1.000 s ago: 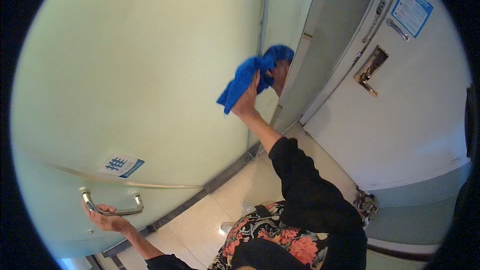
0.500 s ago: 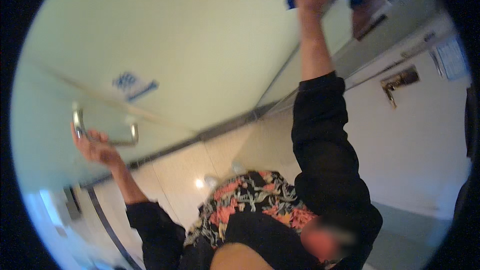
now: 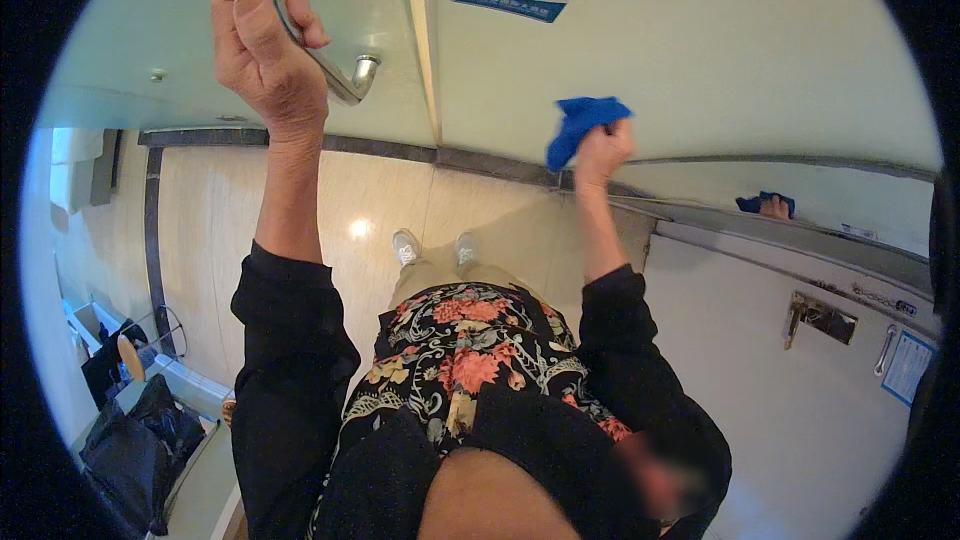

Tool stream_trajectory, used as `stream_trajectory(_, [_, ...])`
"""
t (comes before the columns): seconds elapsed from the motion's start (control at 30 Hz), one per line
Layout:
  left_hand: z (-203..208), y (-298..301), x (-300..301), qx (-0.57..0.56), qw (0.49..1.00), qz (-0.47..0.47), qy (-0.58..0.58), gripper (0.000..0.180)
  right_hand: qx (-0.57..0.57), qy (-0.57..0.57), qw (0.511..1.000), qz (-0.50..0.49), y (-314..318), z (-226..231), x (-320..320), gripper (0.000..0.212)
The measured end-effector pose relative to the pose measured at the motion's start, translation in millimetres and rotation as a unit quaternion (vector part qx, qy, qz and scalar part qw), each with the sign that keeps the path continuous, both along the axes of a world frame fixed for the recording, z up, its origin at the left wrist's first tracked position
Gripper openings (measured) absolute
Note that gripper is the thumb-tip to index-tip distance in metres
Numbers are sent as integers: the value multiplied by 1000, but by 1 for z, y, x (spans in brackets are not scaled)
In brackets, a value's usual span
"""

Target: The person wipes a frosted glass door with a blue cloth, moving systematically from top to bottom and covering both sides of the door. They also wipe the door handle and surrounding frame.

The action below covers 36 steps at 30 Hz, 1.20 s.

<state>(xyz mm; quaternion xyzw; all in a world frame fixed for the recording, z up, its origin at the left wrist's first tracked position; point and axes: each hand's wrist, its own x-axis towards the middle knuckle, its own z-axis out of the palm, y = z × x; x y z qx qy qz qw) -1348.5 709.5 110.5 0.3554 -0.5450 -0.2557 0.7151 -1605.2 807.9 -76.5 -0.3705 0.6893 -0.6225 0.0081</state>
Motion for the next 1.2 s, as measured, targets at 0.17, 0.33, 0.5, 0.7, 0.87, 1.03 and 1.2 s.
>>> stream_trajectory(0.17, [1, -1, -2, -3, 1000, 18, -20, 41, 76, -111, 979, 155, -50, -2, 89, 7])
stream_trajectory(0.33, [0, -2, -5, 2, 999, 9, -33, 41, 74, -201, 947, 240, -78, 38, 137, 13])
stream_trajectory(0.5, [0, -6, 5, -40, 999, -24, -17, 36, 37, -302, 896, 323, -73, 50, 135, 13])
stream_trajectory(0.7, [-2, -11, 9, -2, 1000, -10, -28, 41, 52, -330, 906, 261, -50, 10, 78, 15])
stream_trajectory(0.87, [4, -14, 14, 19, 998, -5, -52, 49, 186, -187, 958, 111, -8, -87, -32, 12])
stream_trajectory(1.03, [-8, -25, 28, -32, 996, -2, -88, 28, 201, -236, 948, -74, 30, -130, -90, 8])
stream_trajectory(1.2, [-9, -27, 38, -2, 996, 56, -73, 12, 275, -344, 877, -195, 14, -155, -99, 21])
